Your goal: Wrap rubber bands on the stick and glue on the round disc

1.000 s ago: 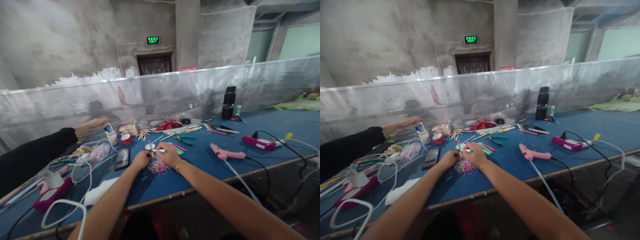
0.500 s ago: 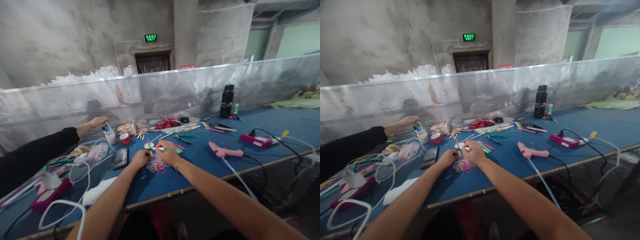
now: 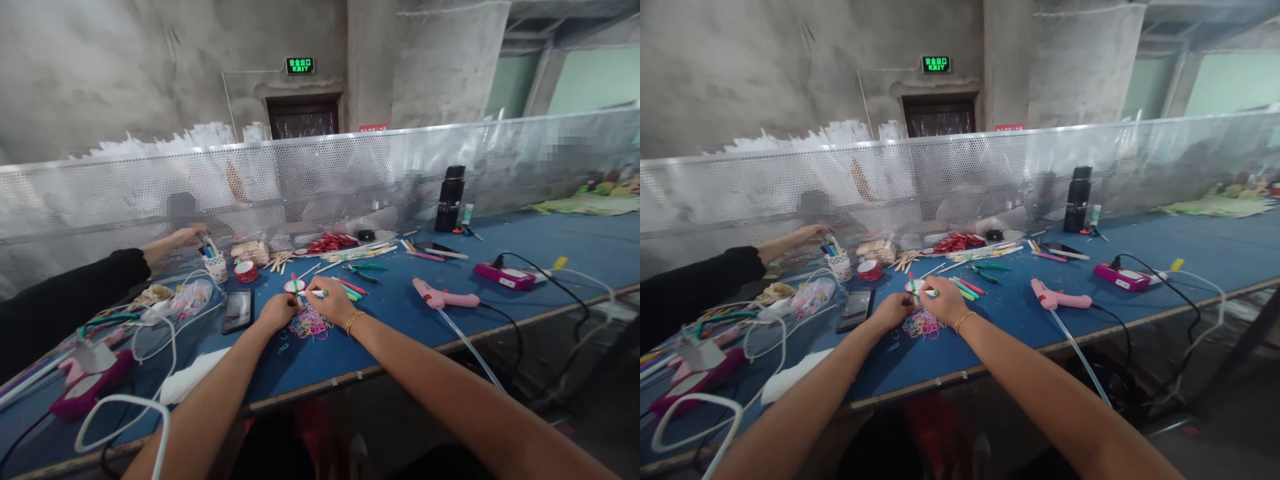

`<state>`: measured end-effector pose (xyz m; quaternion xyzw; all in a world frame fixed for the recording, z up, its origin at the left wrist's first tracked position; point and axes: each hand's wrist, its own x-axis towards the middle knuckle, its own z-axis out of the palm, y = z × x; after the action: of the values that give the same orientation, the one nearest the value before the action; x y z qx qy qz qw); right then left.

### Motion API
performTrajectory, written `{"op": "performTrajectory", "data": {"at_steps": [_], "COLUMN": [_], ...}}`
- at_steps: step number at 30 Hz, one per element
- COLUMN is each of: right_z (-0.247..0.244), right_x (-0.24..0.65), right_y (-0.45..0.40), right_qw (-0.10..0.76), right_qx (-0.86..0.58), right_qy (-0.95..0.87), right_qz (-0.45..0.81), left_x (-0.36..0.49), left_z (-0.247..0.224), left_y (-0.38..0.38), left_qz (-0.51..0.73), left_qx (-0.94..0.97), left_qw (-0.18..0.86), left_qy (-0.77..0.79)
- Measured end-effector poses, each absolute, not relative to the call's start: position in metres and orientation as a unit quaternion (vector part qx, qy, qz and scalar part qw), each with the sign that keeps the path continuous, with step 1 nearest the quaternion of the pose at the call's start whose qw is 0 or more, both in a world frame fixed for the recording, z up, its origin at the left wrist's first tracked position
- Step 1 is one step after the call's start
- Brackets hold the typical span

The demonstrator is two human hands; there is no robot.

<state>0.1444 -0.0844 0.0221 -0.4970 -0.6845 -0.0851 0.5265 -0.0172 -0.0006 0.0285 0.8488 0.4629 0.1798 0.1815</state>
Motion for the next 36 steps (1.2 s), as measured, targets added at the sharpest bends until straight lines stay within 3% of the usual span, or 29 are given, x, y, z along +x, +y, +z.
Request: {"op": "performTrajectory", "data": {"at_steps": [36], "right_z": [0.02], "right_x": [0.153], "right_y": [-0.084], "right_qw": [0.517], "right_qx": [-0.475], "right_qy": [-0.704], "right_qz": [-0.109], "left_x": [-0.017], "left_z": [0.017], "left_y": [-0.001], "left_qz": [0.22], "left_qx": [0.854], "left_qw": [0.166], "left_qy": [0.441]}}
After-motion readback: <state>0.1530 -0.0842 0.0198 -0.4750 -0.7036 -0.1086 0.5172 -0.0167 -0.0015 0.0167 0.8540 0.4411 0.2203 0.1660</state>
